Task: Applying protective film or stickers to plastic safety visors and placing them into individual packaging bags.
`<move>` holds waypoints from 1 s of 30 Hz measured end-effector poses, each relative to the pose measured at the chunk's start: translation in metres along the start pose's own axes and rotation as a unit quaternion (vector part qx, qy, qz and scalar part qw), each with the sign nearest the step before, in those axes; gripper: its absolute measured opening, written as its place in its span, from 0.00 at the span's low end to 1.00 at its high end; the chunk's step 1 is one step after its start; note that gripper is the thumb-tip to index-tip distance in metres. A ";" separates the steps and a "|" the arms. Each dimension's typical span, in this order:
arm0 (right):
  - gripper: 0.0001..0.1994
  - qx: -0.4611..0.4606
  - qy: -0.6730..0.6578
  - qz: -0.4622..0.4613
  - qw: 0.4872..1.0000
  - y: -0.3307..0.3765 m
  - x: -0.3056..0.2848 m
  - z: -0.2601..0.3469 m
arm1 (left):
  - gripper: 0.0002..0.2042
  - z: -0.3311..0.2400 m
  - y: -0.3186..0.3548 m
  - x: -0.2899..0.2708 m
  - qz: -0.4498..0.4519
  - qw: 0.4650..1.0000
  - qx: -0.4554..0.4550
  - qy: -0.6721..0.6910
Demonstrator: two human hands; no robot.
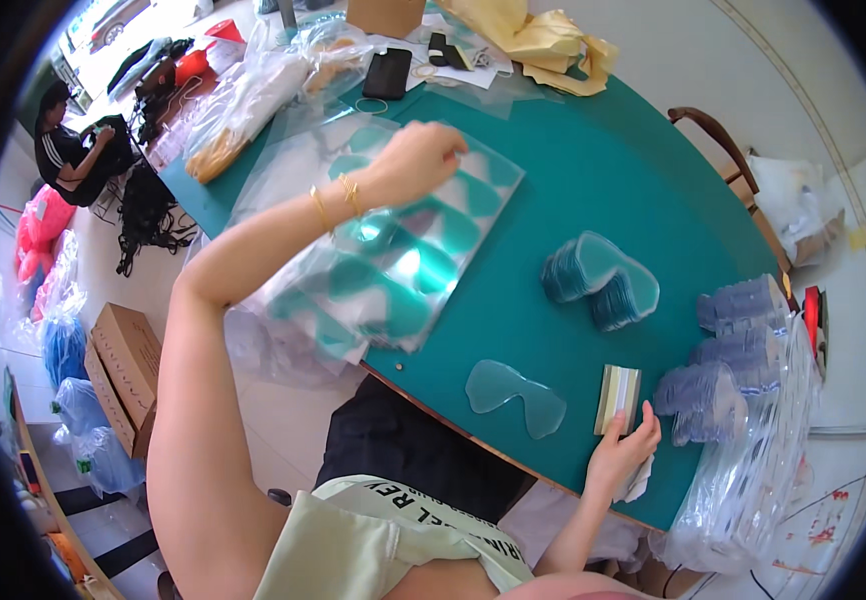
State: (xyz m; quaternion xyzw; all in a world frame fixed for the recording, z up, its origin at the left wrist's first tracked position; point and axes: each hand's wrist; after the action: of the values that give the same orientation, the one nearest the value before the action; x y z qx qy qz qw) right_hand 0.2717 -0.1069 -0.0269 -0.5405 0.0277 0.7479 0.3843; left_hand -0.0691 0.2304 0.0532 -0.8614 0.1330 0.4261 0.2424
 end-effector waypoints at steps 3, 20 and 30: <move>0.20 -0.014 0.014 0.008 1.000 -0.001 0.006 0.002 | 0.14 0.086 -0.079 0.008 -0.060 0.995 -0.081 -0.004; 0.16 0.026 0.062 0.057 0.996 -0.010 0.006 0.017 | 0.21 0.179 -0.311 0.061 -0.138 0.866 -0.479 -0.044; 0.16 -0.014 0.049 0.040 0.998 -0.013 0.011 0.008 | 0.17 0.192 -0.300 0.071 -0.092 0.947 -0.309 0.000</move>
State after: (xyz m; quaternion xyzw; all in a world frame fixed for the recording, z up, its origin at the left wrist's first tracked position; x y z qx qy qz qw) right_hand 0.2722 -0.0879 -0.0282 -0.5799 0.0578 0.7360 0.3447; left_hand -0.0239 0.5846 -0.0123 -0.9024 -0.0851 0.4223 0.0023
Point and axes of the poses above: each hand's wrist, its own y-axis away from the middle knuckle, its own x-axis out of the palm, z = x × y, and after that the axes turned 3 degrees about -y, right-handed
